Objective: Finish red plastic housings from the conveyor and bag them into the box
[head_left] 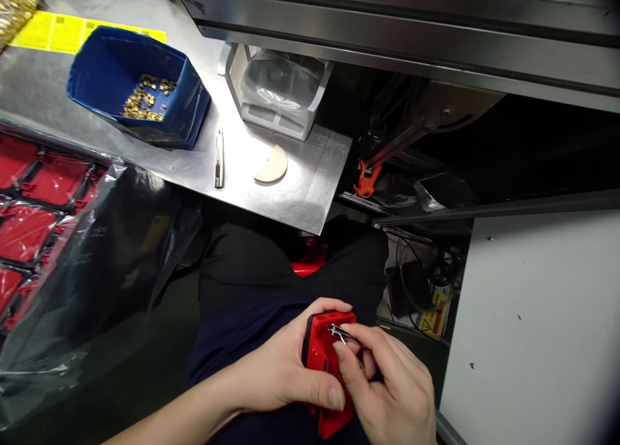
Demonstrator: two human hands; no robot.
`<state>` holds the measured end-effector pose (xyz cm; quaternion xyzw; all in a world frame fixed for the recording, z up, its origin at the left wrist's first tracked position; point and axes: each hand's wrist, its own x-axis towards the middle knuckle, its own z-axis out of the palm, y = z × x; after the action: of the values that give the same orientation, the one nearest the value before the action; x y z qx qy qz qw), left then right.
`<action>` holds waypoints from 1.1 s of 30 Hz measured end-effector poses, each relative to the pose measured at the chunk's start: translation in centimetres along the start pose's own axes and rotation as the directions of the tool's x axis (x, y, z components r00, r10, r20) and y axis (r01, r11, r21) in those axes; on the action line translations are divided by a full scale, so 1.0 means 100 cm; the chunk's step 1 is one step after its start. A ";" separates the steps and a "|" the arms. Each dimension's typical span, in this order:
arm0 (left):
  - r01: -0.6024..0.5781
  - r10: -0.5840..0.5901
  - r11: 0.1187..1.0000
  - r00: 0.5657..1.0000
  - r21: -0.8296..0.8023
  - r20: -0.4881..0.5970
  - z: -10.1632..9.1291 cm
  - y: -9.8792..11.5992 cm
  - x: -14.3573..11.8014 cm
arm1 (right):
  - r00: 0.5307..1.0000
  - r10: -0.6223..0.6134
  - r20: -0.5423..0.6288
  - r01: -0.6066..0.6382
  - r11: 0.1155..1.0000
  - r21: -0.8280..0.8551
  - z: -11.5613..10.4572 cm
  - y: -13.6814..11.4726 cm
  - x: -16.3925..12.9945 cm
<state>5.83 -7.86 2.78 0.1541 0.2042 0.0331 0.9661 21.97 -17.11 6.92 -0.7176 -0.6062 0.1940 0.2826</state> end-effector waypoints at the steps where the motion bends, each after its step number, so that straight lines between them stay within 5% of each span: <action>1: 0.004 -0.004 1.000 1.000 0.007 -0.006 0.000 0.000 0.000 | 1.000 -0.003 -0.001 0.003 1.000 -0.005 0.000 -0.001 0.000; 20: 0.008 -0.004 0.996 0.999 0.086 -0.042 0.002 -0.002 -0.002 | 1.000 -0.008 -0.007 0.008 1.000 0.007 0.007 -0.009 -0.002; 24: -0.015 0.019 0.997 0.999 0.080 -0.051 0.004 -0.004 -0.005 | 0.994 0.087 -0.063 -0.083 0.995 0.062 0.004 -0.011 -0.008; 29: -0.051 0.052 0.998 0.997 0.034 -0.051 0.003 -0.006 -0.013 | 0.881 0.371 -0.293 -0.334 0.927 0.169 -0.004 -0.005 -0.023; 33: -0.054 0.054 0.998 0.999 -0.017 0.002 -0.003 -0.006 -0.022 | 0.791 0.532 -0.302 -0.465 0.843 0.269 -0.002 0.008 -0.023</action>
<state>3.68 -8.65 3.21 0.1516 0.1985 0.0604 0.9664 22.26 -19.52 6.39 -0.8468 -0.3109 0.1793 0.3926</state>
